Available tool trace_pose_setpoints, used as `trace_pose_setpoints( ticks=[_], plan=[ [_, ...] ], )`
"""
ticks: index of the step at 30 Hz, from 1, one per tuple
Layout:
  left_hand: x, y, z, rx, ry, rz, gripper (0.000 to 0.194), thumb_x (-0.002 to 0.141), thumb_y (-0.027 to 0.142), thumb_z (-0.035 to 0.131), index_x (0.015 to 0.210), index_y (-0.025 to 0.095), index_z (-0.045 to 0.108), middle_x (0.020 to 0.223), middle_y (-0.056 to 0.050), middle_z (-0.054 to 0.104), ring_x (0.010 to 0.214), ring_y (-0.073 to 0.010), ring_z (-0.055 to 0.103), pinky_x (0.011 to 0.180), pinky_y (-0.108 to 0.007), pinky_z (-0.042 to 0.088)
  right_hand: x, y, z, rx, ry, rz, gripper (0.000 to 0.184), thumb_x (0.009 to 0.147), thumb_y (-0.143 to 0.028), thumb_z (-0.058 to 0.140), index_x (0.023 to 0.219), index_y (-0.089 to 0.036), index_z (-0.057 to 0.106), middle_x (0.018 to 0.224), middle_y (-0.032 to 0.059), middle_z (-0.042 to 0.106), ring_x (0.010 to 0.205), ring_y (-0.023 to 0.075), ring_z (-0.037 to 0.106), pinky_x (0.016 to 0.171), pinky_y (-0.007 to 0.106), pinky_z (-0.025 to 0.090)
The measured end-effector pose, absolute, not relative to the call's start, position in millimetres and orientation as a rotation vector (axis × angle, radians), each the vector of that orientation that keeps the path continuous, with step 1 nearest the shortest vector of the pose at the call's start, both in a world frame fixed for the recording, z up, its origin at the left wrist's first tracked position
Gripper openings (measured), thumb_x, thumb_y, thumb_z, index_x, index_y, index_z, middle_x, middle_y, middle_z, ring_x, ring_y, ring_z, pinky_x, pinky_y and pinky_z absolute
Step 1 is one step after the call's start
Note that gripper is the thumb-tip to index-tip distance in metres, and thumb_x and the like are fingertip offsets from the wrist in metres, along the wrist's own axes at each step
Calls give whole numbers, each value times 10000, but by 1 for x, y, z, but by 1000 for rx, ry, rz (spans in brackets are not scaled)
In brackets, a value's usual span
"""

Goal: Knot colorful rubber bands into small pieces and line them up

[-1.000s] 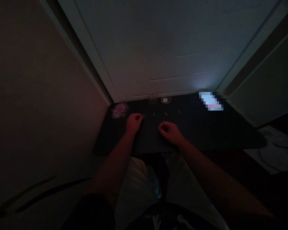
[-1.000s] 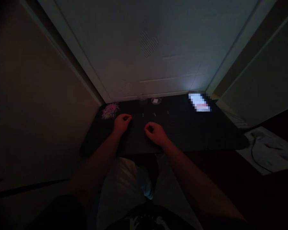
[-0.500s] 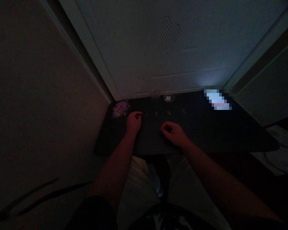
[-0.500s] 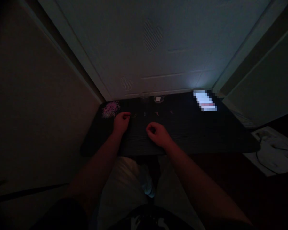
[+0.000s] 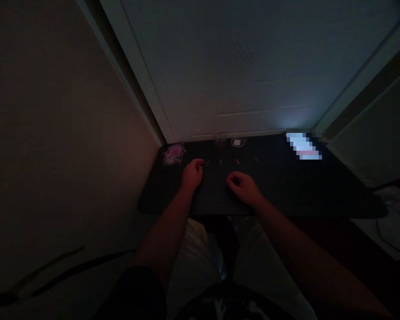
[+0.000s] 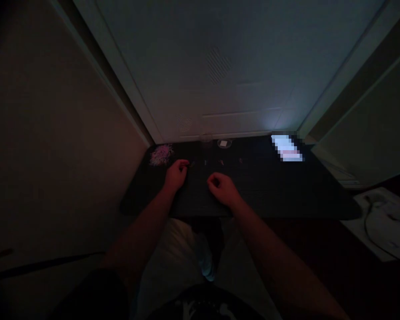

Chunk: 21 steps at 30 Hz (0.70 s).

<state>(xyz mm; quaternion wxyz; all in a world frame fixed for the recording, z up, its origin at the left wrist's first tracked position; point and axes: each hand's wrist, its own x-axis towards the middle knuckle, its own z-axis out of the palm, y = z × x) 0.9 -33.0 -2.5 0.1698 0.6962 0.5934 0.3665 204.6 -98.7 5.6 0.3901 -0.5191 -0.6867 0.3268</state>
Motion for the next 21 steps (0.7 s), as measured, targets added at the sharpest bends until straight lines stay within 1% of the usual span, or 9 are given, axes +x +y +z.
trace_pose_setpoints(
  ticks=[2,5,8,10,13,16,21],
  plan=[
    [-1,-40,-2,2042,1740,1053,257,779,153,508,1022,183,581,1022,-58,649,949,-167,591,867,-303,447,205,-100,6,-1321,-1748,834,89,732,-250,513,735,-183,571,655,3,571,594,131,521,549,244,395],
    [-9,-53,-3,2111,1910,1055,230,766,235,552,982,165,591,1070,-91,609,1051,-213,534,958,-357,389,205,-101,5,-1320,-1767,825,92,733,-253,514,743,-182,572,675,7,578,611,134,527,561,247,401],
    [-31,-61,-5,2048,2134,950,298,737,356,596,977,180,591,1142,-110,562,1115,-260,484,975,-407,365,205,-102,5,-1336,-1773,811,95,734,-254,516,745,-181,575,686,10,579,620,135,530,570,249,404],
    [-54,-61,-4,1982,2253,862,331,725,395,601,979,182,591,1136,-117,558,1118,-278,478,969,-422,364,204,-102,5,-1338,-1774,811,101,740,-261,513,742,-180,574,687,12,579,619,135,528,570,250,404],
    [-91,-56,-1,1911,2375,777,304,748,376,564,973,173,593,1122,-119,567,1083,-272,500,965,-416,370,204,-102,5,-1340,-1779,825,117,749,-279,511,743,-181,574,688,15,580,617,138,528,565,253,404],
    [-113,-51,3,1972,2357,713,324,772,366,536,1030,173,572,1129,-108,579,1069,-263,504,951,-409,384,204,-102,5,-1350,-1774,841,123,748,-288,515,752,-182,577,686,13,575,619,140,529,568,257,406],
    [-110,-54,4,2101,2305,623,377,810,429,485,1136,247,539,1234,-77,545,1134,-293,457,924,-465,393,206,-101,4,-1373,-1787,843,119,751,-290,516,758,-186,575,684,8,569,617,139,526,564,254,401]
  ],
)
